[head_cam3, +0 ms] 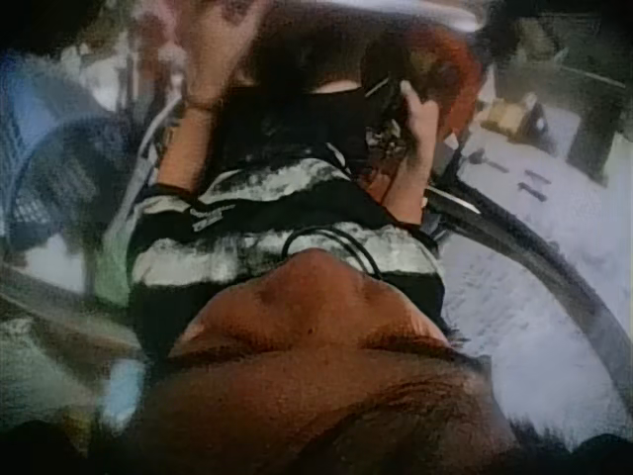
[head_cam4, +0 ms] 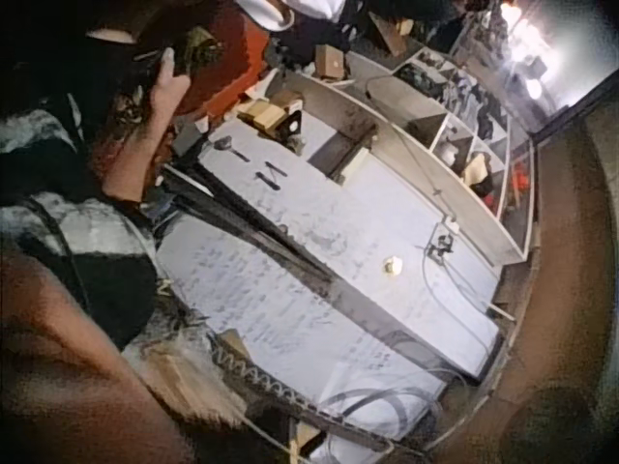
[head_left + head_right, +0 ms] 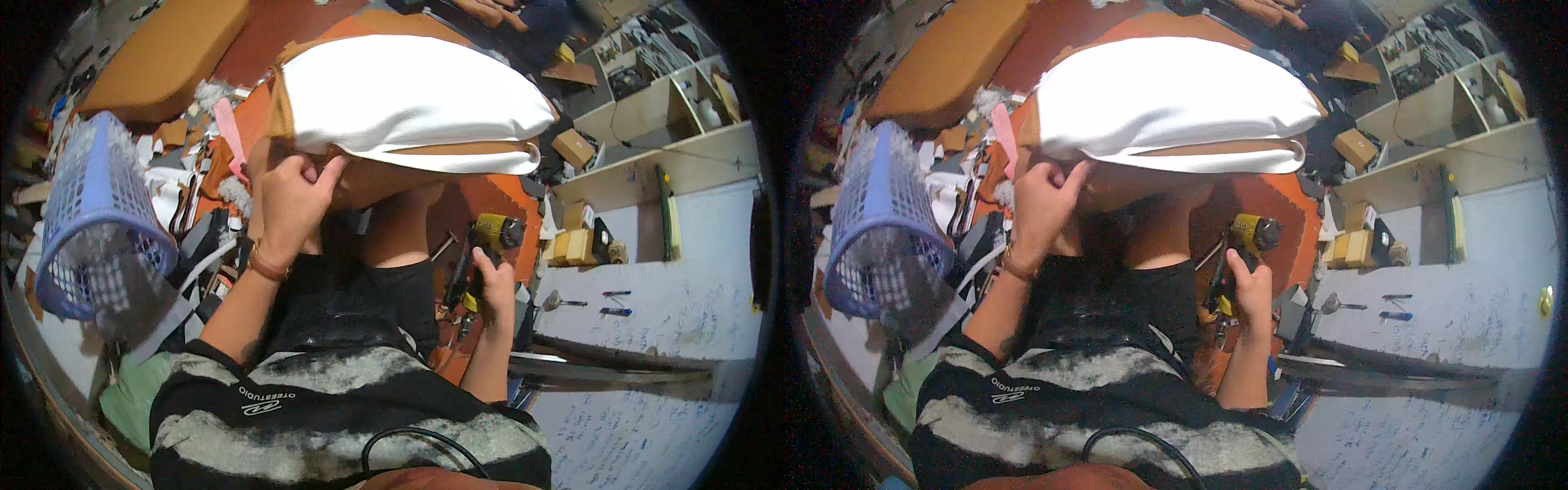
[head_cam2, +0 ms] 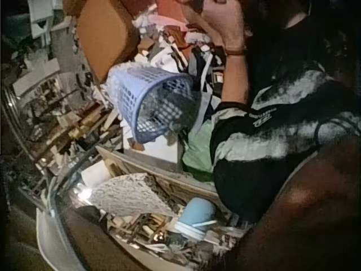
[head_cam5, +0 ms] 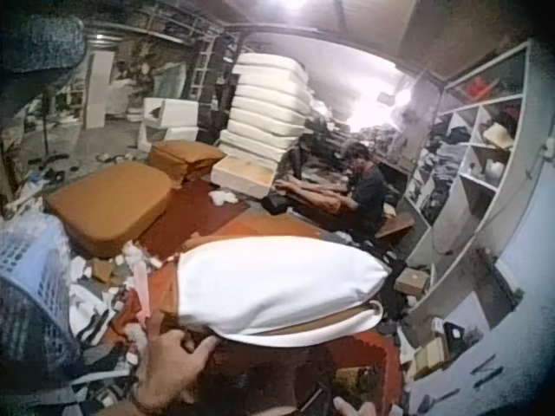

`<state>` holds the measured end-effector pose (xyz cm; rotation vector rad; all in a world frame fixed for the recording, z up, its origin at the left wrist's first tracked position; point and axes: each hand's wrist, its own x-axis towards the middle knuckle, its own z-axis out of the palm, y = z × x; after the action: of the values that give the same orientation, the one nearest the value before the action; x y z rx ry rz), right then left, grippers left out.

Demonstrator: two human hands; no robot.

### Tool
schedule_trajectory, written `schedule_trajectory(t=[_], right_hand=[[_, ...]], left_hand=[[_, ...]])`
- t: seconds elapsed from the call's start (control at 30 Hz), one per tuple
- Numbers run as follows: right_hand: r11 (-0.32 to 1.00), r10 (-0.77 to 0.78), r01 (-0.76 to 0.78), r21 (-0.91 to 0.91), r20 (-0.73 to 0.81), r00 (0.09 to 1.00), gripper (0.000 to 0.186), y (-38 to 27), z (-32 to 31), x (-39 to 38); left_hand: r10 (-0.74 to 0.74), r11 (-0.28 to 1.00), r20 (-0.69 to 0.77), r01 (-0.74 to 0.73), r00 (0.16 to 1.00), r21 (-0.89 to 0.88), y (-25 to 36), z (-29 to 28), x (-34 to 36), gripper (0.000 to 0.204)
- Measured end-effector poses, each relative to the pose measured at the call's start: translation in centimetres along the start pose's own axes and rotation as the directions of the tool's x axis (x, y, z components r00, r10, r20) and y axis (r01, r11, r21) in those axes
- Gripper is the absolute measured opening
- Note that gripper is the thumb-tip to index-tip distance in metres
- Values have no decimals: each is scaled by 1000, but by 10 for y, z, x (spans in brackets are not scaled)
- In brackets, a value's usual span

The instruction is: The person staples fabric to a cushion using a staple gun, then trims excess fabric with scissors. They smooth the finished cushion and place it on the floor.

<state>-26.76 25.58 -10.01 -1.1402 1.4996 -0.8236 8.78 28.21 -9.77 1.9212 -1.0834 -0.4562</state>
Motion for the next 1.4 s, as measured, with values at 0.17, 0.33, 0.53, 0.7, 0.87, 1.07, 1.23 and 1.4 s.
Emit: schedule_trajectory(t=[0.17, 0.33, 0.53, 0.7, 0.87, 1.07, 1.23, 1.4], right_hand=[[950, 308, -311, -38, -69, 949, 27, 108, -27, 42], [857, 512, -513, -41, -35, 858, 31, 208, -21, 64], [754, 572, -556, -350, -67, 818, 41, 295, -4, 69], [712, 611, -535, -454, 24, 791, 53, 340, 8, 77], [570, 453, -77, -818, 235, 860, 59, 367, -11, 90], [561, 443, -160, -813, 131, 887, 60, 411, -26, 96], [624, 479, -229, -747, 135, 867, 83, 347, 15, 88], [575, 462, -171, -800, 144, 875, 85, 408, -11, 104]], left_hand=[[502, 845, -279, -396, 818, 359, 33, -2, -18, 49], [817, 414, 241, -824, 524, 387, 61, 12, -8, 21], [772, 371, 420, -875, 477, 312, 62, 29, -21, 13], [592, 646, 198, -607, 781, 463, 66, 45, 2, 25], [555, 556, 357, -655, 751, 512, 85, 40, 17, 42], [811, 263, 303, -774, 501, 576, 90, 41, 35, 36], [671, 307, 377, -703, 638, 641, 51, 33, 63, 36], [742, 390, 363, -803, 564, 451, 74, 40, 89, 48]])
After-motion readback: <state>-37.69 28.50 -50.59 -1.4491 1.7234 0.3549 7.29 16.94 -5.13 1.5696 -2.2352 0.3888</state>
